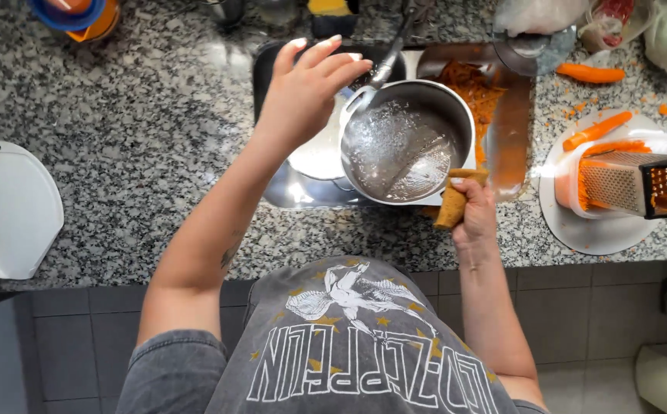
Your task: Draining water from a pot of rice into a sink and rinsing the rice with fresh water from the faucet.
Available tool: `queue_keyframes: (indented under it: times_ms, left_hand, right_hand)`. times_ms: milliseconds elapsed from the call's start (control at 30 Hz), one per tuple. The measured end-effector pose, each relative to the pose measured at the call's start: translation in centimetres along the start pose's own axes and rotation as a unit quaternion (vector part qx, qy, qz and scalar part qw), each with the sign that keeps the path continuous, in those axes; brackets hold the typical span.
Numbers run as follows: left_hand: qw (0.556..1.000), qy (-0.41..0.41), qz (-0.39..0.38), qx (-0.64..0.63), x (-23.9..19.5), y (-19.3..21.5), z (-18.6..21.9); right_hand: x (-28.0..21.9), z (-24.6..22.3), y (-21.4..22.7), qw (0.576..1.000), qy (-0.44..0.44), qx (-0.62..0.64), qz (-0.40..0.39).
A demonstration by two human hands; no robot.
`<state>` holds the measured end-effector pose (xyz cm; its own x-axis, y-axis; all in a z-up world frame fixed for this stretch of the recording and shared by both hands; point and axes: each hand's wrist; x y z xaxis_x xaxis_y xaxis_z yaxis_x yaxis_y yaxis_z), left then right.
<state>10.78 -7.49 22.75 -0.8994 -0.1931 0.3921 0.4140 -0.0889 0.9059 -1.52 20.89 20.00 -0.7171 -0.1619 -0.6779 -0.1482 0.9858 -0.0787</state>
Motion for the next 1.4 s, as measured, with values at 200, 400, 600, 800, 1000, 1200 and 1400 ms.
queue_keyframes:
  times_ms: [200, 400, 600, 800, 1000, 1200, 1400]
  left_hand:
    - [0.978, 0.147, 0.079, -0.122, -15.9, 7.8, -5.6]
    - [0.891, 0.386, -0.012, -0.238, -29.6, 9.2, -8.4]
    - [0.848, 0.363, -0.075, -0.38, -31.8, 6.1, -9.2]
    - [0.852, 0.287, -0.112, -0.424, -29.7, 6.8, -11.5]
    - [0.85, 0.278, -0.094, -0.437, -30.0, 6.9, -13.5]
    - [0.856, 0.268, -0.092, -0.432, -30.5, 6.1, -13.9]
    - [0.873, 0.242, -0.113, -0.408, -31.0, 5.4, -13.8]
  right_hand:
    - [-2.6, -0.6, -3.4, 0.985, 0.144, -0.082, -0.049]
    - [-3.1, -0.4, -5.7, 0.965, 0.209, -0.157, -0.014]
    - [-2.5, -0.1, -6.6, 0.933, 0.275, -0.229, 0.034]
    - [-8.1, 0.1, -14.4, 0.879, 0.359, -0.306, 0.067]
    - [-7.9, 0.3, -15.8, 0.746, 0.435, -0.471, 0.18]
    - [-8.3, 0.3, -17.5, 0.669, 0.451, -0.536, 0.249]
    - [-12.4, 0.2, -22.4, 0.705, 0.372, -0.551, 0.248]
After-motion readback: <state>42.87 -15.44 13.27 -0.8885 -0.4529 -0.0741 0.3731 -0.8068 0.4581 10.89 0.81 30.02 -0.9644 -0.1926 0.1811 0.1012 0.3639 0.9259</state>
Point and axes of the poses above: each hand's wrist, its own x-axis towards the middle knuckle, its own y-axis out of the back of the hand, z = x × y, and after that the axes turned 2 degrees about x, right-handed
